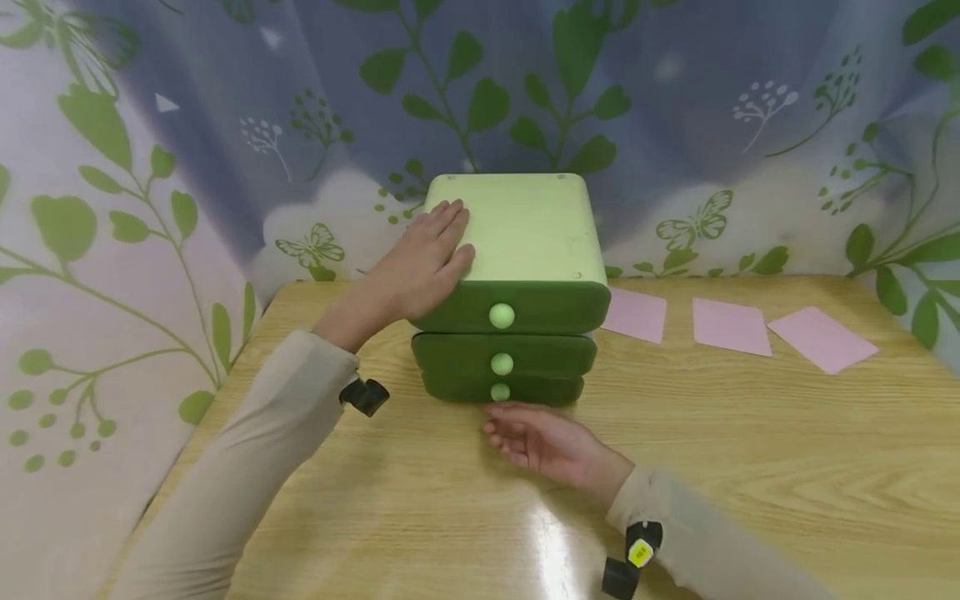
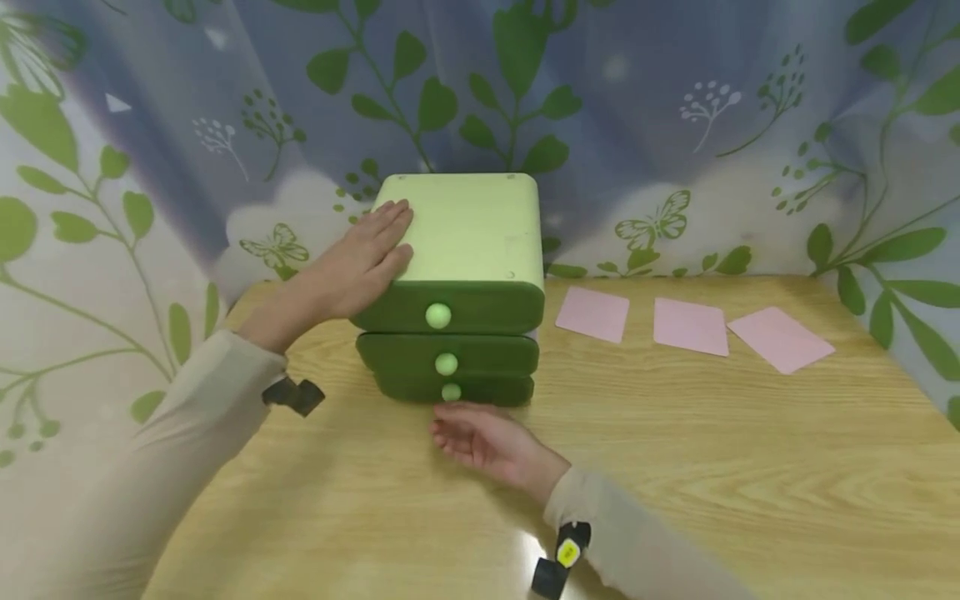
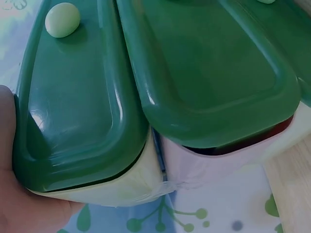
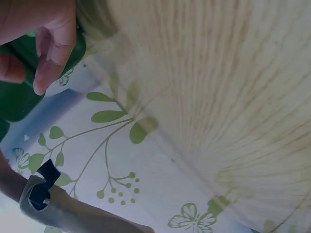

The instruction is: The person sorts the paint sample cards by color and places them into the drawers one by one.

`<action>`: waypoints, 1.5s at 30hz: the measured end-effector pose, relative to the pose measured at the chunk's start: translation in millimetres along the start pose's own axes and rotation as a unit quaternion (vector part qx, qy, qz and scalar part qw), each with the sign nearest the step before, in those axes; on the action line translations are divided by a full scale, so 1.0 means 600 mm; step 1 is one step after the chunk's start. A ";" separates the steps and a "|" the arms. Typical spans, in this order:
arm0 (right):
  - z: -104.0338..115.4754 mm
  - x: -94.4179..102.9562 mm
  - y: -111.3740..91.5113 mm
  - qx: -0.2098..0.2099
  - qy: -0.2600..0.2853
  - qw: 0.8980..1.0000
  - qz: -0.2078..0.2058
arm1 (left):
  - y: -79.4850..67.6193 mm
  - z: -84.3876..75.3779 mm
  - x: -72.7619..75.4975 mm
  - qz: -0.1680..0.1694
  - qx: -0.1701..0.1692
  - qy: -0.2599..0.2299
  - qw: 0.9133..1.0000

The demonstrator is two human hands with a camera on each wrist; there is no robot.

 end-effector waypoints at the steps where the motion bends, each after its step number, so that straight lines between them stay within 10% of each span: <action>1: -0.005 0.004 0.000 -0.007 -0.001 1.000 -0.007 | 0.000 0.001 0.001 0.003 0.001 -0.001 1.000; 9: -0.008 0.011 0.013 -0.027 0.005 0.996 -0.084 | 0.001 0.001 0.005 0.009 0.003 0.002 1.000; 45: -0.020 0.009 0.022 -0.025 0.005 0.993 -0.117 | 0.002 0.002 0.004 0.001 0.004 -0.006 1.000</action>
Point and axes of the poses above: each hand's wrist, its own y-axis towards the middle knuckle, its own x-axis out of the back of the hand, z = x × y, the point moved 2 cm from there along y, towards the middle knuckle, and after that the axes turned 14 degrees about x, right-handed, at the moved point
